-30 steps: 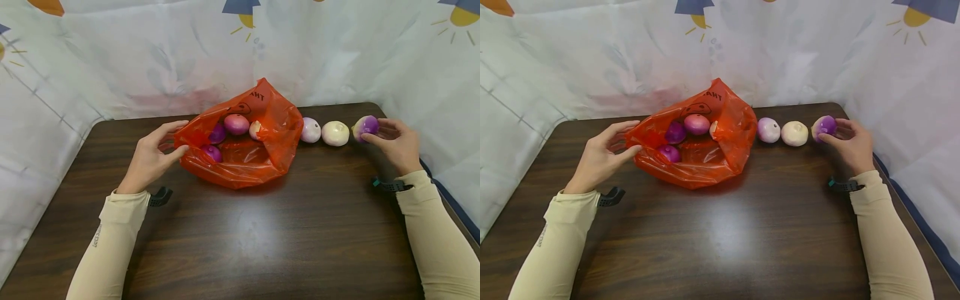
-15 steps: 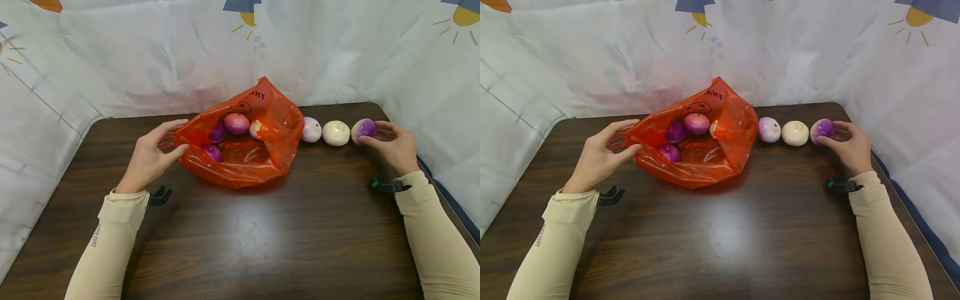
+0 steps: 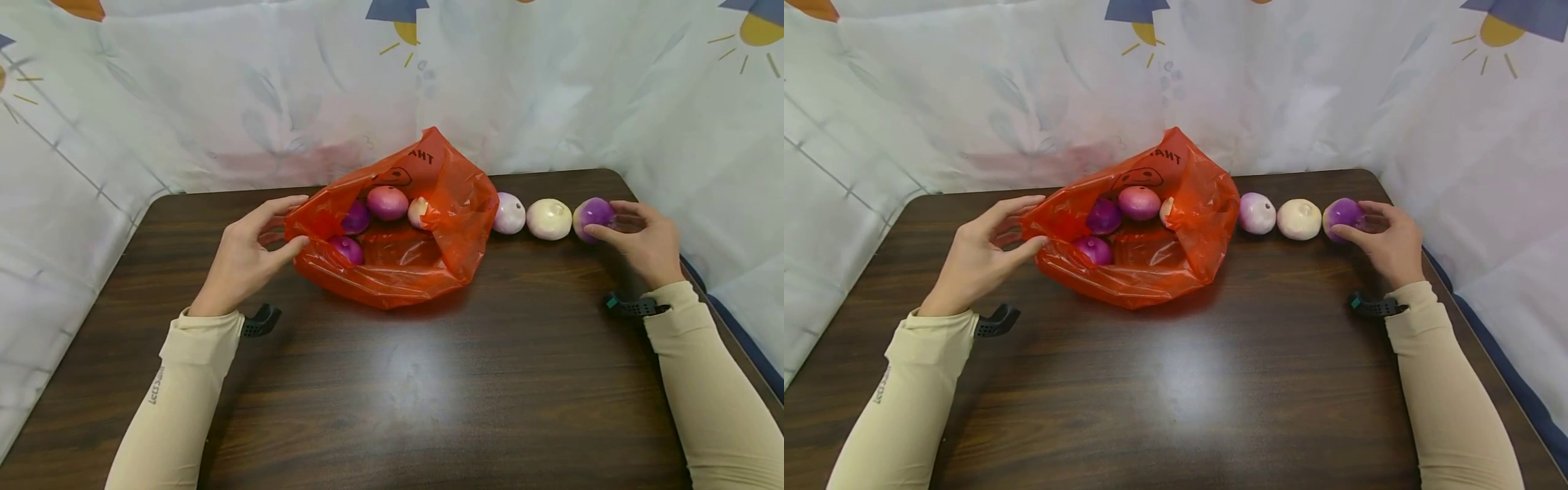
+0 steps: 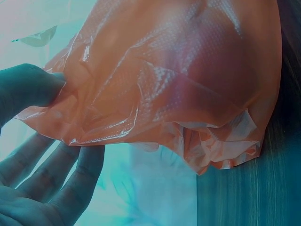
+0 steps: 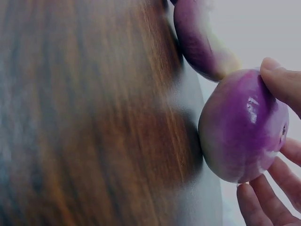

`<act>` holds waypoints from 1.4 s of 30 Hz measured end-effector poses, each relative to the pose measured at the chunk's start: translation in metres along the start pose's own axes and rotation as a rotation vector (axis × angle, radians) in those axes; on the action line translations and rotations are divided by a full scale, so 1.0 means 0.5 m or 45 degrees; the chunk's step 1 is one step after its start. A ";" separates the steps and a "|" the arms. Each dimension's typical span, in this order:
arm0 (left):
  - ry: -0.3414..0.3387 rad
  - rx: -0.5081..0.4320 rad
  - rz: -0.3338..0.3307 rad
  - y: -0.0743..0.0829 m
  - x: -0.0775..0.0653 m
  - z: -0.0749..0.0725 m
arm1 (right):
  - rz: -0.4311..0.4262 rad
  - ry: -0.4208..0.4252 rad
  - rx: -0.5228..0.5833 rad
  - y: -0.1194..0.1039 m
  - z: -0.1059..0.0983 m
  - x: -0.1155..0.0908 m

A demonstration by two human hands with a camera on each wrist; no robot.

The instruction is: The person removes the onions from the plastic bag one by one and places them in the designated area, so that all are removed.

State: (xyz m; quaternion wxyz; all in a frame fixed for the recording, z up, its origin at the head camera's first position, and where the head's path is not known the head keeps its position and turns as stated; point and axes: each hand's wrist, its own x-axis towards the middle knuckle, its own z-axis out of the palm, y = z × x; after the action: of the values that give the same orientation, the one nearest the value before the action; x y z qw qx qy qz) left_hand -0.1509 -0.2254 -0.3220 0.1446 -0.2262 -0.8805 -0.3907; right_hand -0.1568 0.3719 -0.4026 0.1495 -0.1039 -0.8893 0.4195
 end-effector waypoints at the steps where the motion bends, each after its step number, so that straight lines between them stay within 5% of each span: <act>1: 0.000 -0.001 -0.001 0.000 -0.001 -0.001 | 0.000 -0.005 -0.006 -0.001 0.000 0.000; 34: 0.020 0.011 0.002 -0.008 -0.018 -0.012 | -0.044 -0.036 0.017 -0.010 0.004 -0.003; 42: -0.020 0.005 -0.007 -0.002 -0.002 -0.008 | -0.041 0.056 0.129 -0.019 -0.009 -0.007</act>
State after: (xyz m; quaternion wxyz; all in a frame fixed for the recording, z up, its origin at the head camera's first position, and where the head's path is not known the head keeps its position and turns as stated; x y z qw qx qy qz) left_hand -0.1504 -0.2295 -0.3204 0.1369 -0.2264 -0.8830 -0.3876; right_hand -0.1525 0.3680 -0.3934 0.1807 -0.0909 -0.8650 0.4593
